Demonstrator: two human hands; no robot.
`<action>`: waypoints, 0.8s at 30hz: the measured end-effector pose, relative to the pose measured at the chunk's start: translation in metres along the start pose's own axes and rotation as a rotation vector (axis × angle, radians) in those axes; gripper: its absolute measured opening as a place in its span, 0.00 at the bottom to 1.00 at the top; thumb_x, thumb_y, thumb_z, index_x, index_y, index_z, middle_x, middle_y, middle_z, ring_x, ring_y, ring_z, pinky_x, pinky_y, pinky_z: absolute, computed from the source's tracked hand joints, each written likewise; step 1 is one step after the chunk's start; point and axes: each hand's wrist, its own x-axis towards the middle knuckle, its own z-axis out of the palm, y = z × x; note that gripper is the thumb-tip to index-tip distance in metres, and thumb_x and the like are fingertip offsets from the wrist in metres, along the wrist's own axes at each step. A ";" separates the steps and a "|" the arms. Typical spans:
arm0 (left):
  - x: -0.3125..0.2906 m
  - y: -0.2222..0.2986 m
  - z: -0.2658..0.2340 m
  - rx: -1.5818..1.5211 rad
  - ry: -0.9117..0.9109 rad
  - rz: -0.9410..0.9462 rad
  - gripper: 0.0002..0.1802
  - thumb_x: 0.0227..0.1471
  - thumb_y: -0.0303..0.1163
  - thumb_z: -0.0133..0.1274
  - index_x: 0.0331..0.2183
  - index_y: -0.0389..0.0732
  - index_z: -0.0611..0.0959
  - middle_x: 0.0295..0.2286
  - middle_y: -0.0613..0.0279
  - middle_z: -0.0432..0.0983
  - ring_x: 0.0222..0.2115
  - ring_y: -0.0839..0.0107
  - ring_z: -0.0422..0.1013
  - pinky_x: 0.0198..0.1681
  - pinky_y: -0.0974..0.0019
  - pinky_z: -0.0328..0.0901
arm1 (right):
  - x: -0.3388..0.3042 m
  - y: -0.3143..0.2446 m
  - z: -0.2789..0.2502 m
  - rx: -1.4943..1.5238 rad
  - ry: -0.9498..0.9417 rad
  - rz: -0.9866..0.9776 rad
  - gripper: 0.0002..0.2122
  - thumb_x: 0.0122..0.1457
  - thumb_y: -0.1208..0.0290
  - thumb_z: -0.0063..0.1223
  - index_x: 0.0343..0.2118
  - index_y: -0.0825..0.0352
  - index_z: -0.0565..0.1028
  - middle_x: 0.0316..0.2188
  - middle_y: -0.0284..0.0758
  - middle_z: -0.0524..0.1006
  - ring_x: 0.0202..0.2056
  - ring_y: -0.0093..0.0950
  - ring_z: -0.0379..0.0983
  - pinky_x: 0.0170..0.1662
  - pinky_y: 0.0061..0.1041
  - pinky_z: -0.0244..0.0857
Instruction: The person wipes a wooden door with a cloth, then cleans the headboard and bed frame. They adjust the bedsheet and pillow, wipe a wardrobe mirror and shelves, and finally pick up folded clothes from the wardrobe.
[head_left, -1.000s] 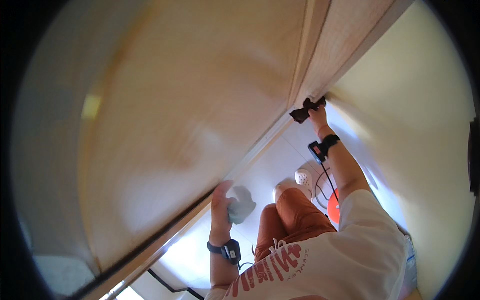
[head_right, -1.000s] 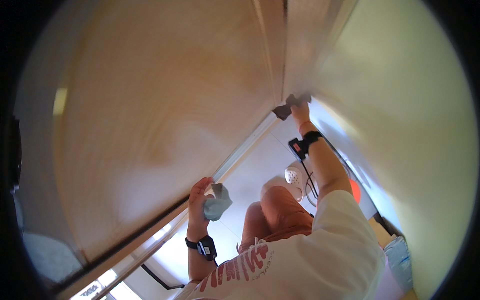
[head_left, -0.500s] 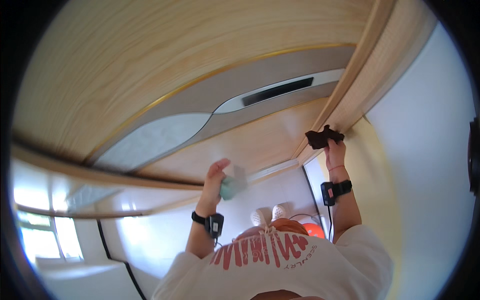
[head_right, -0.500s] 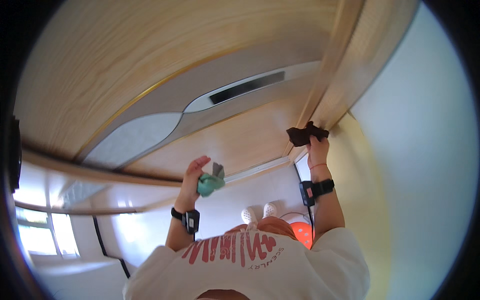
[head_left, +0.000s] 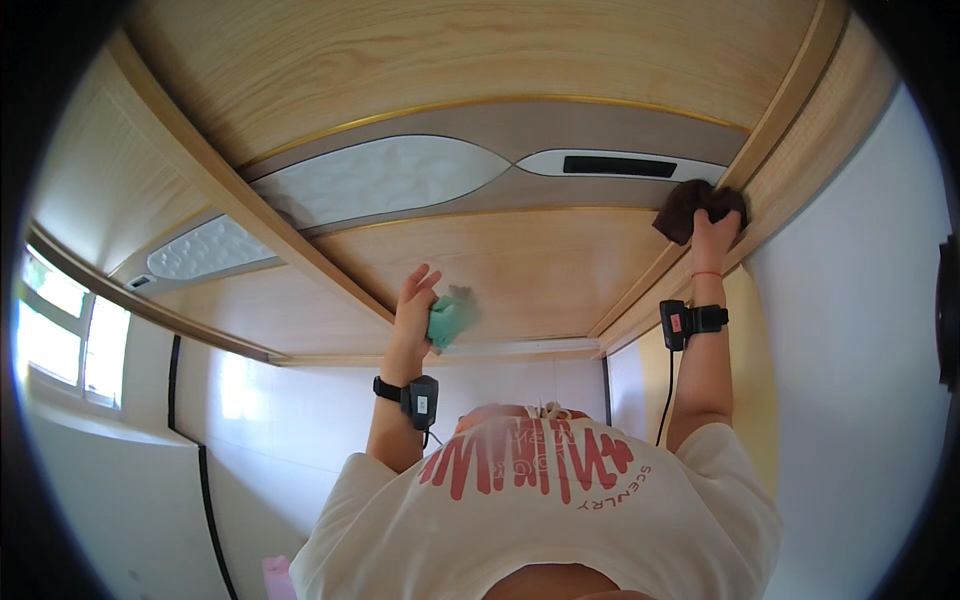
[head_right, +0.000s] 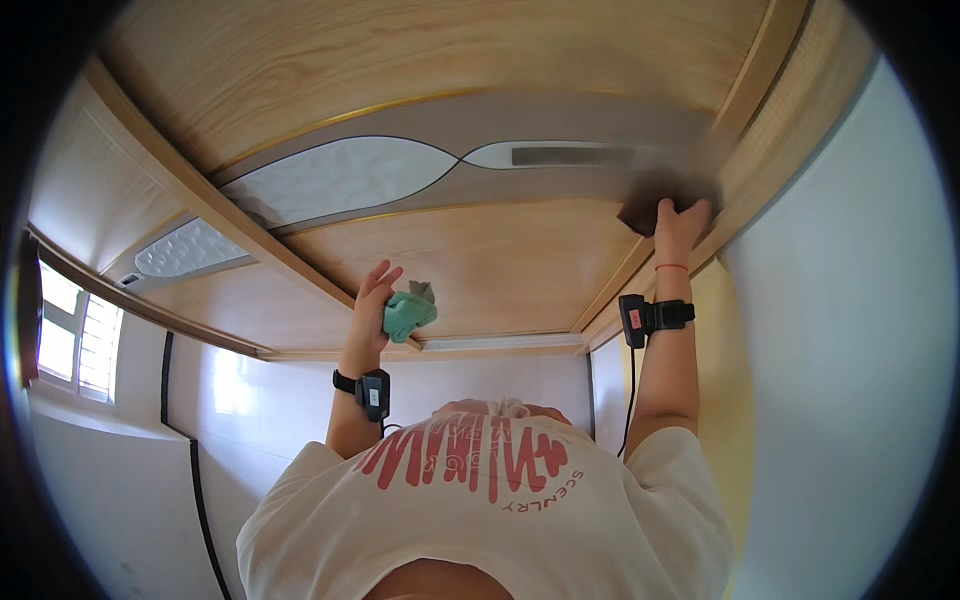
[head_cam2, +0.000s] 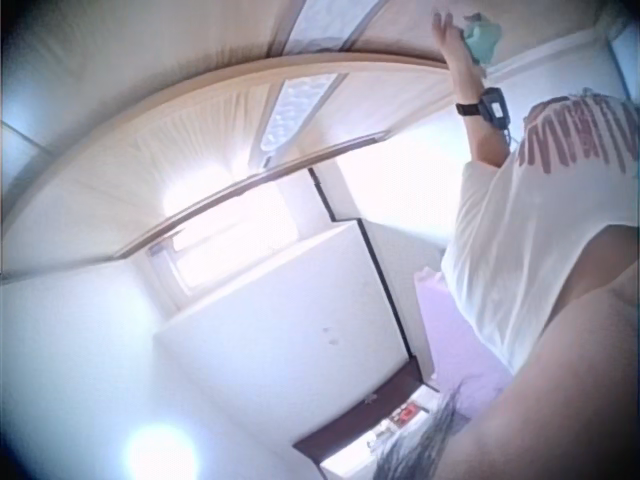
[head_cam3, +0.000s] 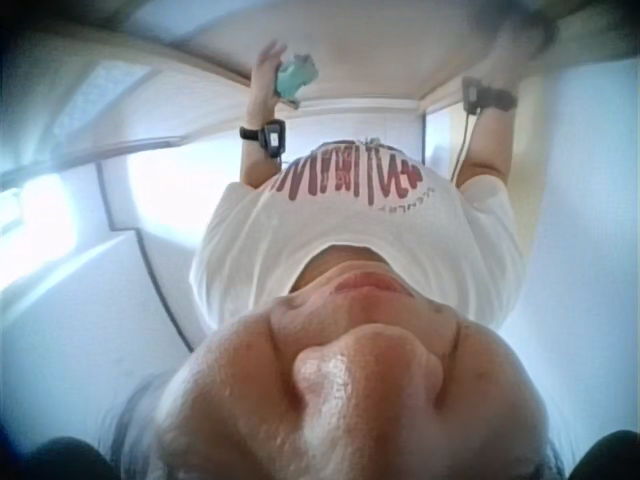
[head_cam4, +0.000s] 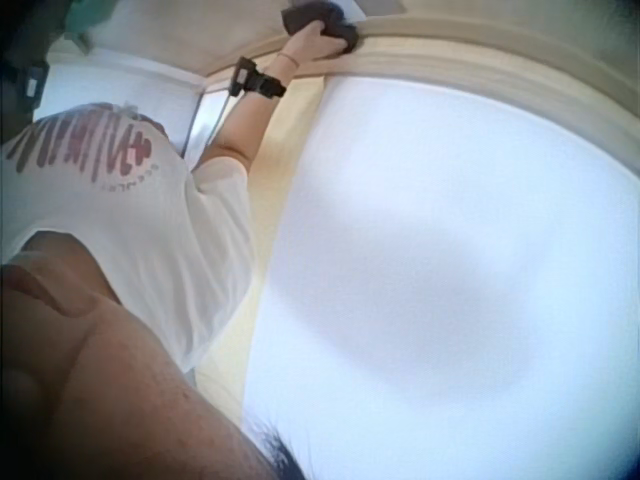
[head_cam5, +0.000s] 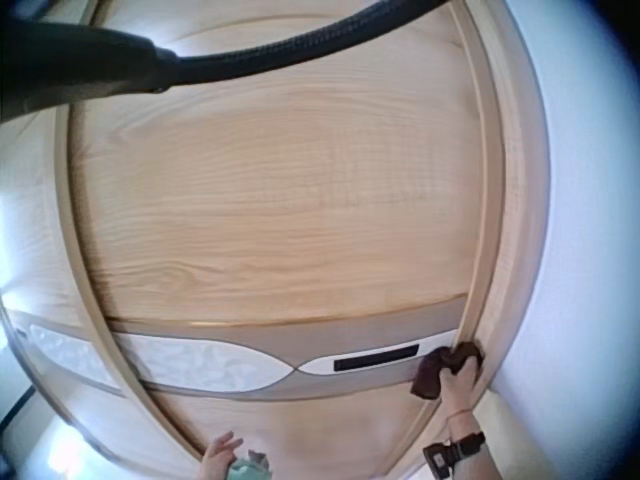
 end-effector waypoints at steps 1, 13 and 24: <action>0.001 -0.003 -0.001 -0.008 0.009 -0.004 0.29 0.48 0.22 0.39 0.55 0.39 0.63 0.51 0.54 0.65 0.33 0.73 0.68 0.38 0.69 0.66 | 0.001 0.007 -0.002 0.074 0.031 -0.009 0.18 0.45 0.74 0.52 0.38 0.80 0.66 0.38 0.51 0.70 0.42 0.42 0.68 0.49 0.34 0.60; 0.008 0.006 -0.001 0.118 -0.049 0.029 0.29 0.48 0.21 0.38 0.55 0.39 0.63 0.53 0.52 0.61 0.39 0.73 0.65 0.39 0.73 0.62 | 0.000 -0.002 0.021 -0.040 -0.176 -0.049 0.22 0.45 0.64 0.55 0.39 0.75 0.66 0.40 0.52 0.70 0.43 0.50 0.66 0.48 0.39 0.60; 0.005 0.027 0.085 0.192 -0.240 -0.103 0.29 0.47 0.22 0.41 0.54 0.42 0.66 0.53 0.54 0.61 0.36 0.75 0.66 0.37 0.74 0.63 | -0.039 -0.055 0.041 0.306 -0.319 -0.179 0.18 0.44 0.74 0.53 0.37 0.74 0.62 0.34 0.51 0.63 0.41 0.49 0.60 0.47 0.39 0.56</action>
